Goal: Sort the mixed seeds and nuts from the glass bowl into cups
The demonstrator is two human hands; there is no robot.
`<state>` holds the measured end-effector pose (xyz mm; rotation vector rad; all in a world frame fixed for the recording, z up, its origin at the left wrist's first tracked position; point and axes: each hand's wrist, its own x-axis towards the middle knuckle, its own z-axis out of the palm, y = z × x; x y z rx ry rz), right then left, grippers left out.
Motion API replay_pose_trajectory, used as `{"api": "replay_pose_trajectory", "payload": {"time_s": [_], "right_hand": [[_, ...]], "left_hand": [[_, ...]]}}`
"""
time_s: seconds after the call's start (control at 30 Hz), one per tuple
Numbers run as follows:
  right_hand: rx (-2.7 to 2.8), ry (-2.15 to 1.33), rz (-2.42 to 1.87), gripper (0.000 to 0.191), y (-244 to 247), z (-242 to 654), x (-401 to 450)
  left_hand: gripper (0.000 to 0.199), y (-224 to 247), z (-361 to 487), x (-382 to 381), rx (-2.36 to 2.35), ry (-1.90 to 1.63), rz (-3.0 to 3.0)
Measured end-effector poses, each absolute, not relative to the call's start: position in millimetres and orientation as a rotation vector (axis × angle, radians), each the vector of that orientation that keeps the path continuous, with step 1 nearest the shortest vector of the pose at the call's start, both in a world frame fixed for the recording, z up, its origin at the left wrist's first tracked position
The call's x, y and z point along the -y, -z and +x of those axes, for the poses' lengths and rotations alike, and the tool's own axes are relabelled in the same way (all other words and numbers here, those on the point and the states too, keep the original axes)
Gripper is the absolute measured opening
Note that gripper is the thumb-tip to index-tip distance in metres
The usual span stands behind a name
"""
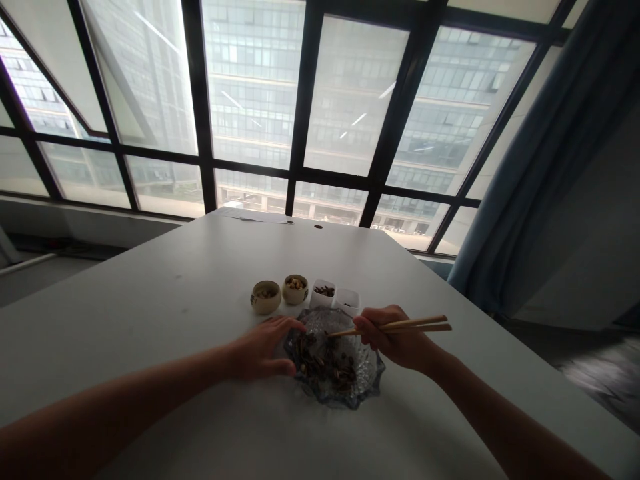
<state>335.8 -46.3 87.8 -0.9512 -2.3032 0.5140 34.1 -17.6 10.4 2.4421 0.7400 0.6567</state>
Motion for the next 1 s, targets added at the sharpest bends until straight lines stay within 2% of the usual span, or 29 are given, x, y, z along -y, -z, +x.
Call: {"api": "replay_pose_trajectory", "payload": {"time_s": [0.13,0.33,0.43,0.53,0.73,0.83,1.0], "right_hand": [[2.209,-0.564,-0.939,0.052,-88.3,337.1,45.9],[1.540,-0.756,-0.891,0.051,-97.1,352.4,27.5],[1.382,-0.806,-0.864,0.052,-101.8,361.2,18.3],[1.380,-0.666,-0.893,0.054,-102.9,365.9,18.6],[1.738,-0.129,-1.046,0.052,-101.9,367.7,32.5],[1.816,-0.117,-1.051,0.052,-100.6,368.3,33.0],[1.616,-0.188,-1.024,0.055,-102.0,371.5,30.1]], "left_hand": [[0.090,-9.7,34.8,16.6,-0.748,-0.647,2.437],[0.091,-10.4,35.0,16.8,-0.759,-0.647,2.431],[0.090,-10.7,35.0,16.8,-0.750,-0.649,2.432],[0.089,-10.7,34.9,16.7,-0.750,-0.647,2.436],[0.090,-9.6,34.5,16.2,-0.750,-0.648,2.444],[0.090,-8.7,34.3,15.7,-0.749,-0.651,2.447],[0.091,-8.3,34.1,15.4,-0.751,-0.643,2.446]]}}
